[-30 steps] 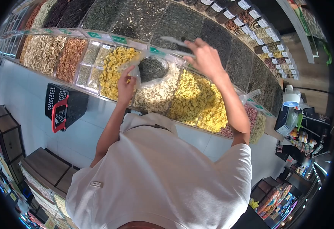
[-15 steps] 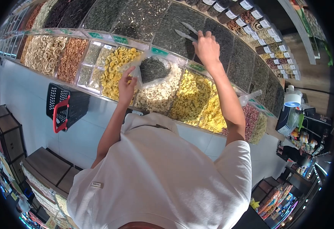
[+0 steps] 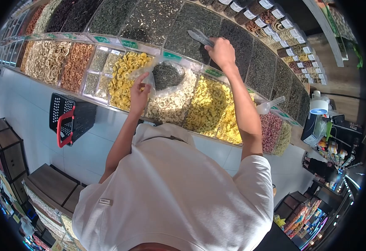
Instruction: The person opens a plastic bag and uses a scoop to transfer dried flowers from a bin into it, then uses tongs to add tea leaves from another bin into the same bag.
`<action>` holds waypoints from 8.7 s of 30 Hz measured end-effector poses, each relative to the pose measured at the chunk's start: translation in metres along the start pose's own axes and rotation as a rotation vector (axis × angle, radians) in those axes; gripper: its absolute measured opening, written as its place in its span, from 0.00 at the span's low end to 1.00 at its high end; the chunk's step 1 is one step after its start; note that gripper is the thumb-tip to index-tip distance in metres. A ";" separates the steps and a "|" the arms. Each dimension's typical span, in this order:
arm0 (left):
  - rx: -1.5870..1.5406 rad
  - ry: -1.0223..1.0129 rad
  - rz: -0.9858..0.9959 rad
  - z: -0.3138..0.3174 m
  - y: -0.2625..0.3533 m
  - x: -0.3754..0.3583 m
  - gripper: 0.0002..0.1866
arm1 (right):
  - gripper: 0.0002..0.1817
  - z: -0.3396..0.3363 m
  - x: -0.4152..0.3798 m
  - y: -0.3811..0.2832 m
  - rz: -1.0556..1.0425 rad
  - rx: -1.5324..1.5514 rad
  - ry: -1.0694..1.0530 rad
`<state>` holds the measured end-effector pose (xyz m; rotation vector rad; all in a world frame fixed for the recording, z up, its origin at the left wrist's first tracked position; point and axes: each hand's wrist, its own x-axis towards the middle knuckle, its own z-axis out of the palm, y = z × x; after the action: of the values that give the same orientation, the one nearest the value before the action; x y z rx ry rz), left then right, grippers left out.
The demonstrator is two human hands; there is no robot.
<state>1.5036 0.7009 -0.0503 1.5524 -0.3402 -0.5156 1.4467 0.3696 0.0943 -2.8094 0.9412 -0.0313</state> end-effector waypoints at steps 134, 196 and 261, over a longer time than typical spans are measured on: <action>-0.026 0.095 -0.065 -0.011 0.001 0.005 0.25 | 0.22 -0.078 0.154 -0.002 -0.536 -0.656 -0.229; -0.040 0.057 0.018 -0.009 0.003 -0.004 0.27 | 0.34 -0.081 -0.042 -0.001 -0.137 -0.089 -0.096; -0.052 0.057 0.029 -0.007 -0.003 -0.002 0.26 | 0.26 -0.003 -0.037 0.041 0.065 0.359 0.071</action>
<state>1.5050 0.7076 -0.0529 1.5068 -0.3025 -0.4531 1.3929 0.3592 0.0910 -2.4607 0.9356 -0.2654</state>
